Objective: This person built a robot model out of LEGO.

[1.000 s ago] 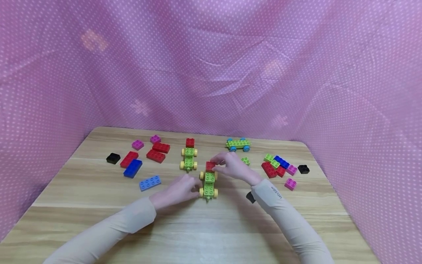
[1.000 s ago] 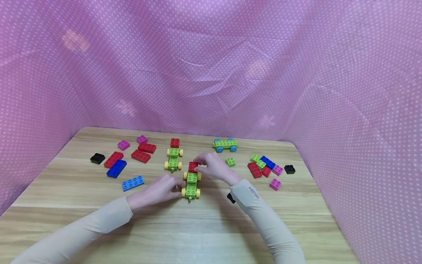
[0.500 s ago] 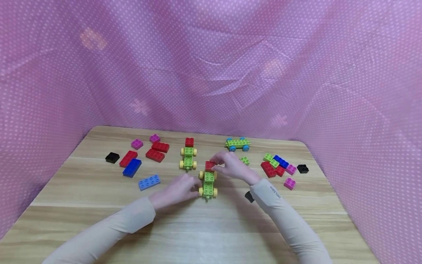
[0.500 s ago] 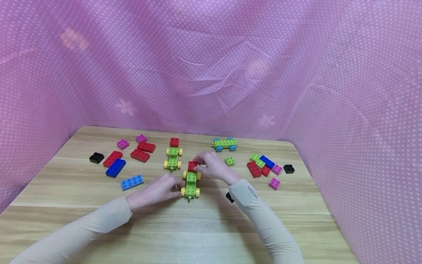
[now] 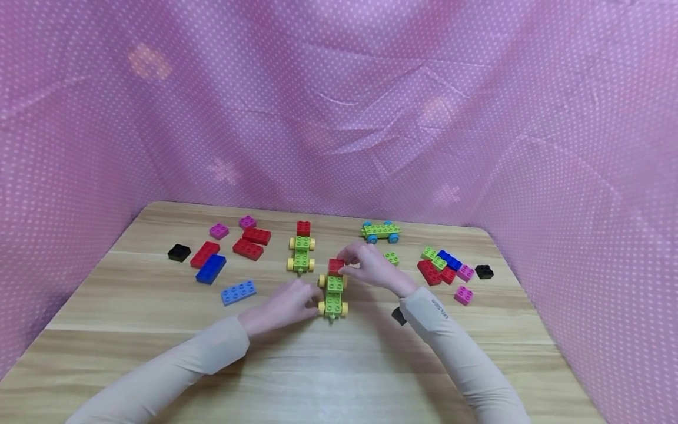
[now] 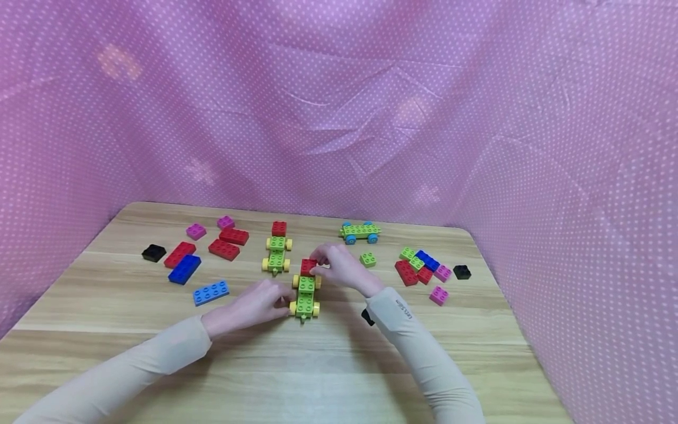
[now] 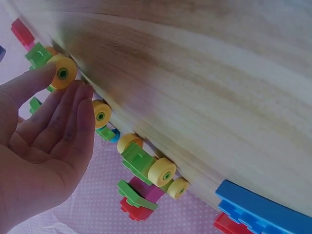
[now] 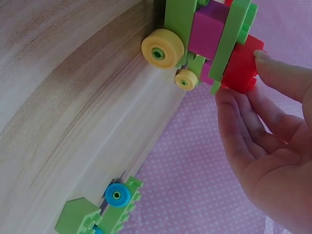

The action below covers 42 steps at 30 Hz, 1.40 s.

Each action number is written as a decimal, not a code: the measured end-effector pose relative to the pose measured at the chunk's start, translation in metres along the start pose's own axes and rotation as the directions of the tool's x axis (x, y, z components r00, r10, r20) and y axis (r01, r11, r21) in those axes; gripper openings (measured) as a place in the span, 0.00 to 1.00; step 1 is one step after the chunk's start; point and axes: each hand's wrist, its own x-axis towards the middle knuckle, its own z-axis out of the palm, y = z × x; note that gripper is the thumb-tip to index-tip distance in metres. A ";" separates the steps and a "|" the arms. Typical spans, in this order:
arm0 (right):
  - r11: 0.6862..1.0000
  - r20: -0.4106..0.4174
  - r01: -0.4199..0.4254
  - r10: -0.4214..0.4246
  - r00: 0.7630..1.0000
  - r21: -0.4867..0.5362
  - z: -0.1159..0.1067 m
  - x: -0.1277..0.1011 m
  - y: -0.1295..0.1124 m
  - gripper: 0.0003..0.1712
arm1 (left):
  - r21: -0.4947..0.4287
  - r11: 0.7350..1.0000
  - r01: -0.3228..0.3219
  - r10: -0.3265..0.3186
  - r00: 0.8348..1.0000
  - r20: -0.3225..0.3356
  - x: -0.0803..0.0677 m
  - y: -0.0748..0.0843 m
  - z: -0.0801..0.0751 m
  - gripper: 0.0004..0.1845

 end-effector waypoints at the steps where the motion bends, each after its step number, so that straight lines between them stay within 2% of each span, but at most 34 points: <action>1: 1.000 0.003 -0.006 0.006 1.000 0.006 0.000 0.000 0.000 0.13 | -0.001 1.000 -0.001 0.001 1.000 0.001 0.000 0.000 0.000 0.10; 20: 0.999 0.016 -0.034 0.034 0.999 -0.017 0.001 0.001 0.002 0.14 | -0.020 1.000 0.013 -0.013 1.000 0.009 0.001 0.002 -0.003 0.10; 29: 0.999 -0.026 0.025 -0.026 0.999 -0.046 -0.001 -0.002 0.002 0.14 | -0.009 1.000 -0.002 0.002 1.000 -0.019 0.001 0.001 -0.003 0.12; 42: 0.999 -0.045 0.004 -0.006 0.999 -0.045 0.001 -0.004 0.003 0.14 | -0.020 0.999 0.041 -0.041 0.999 -0.004 0.001 0.000 0.000 0.14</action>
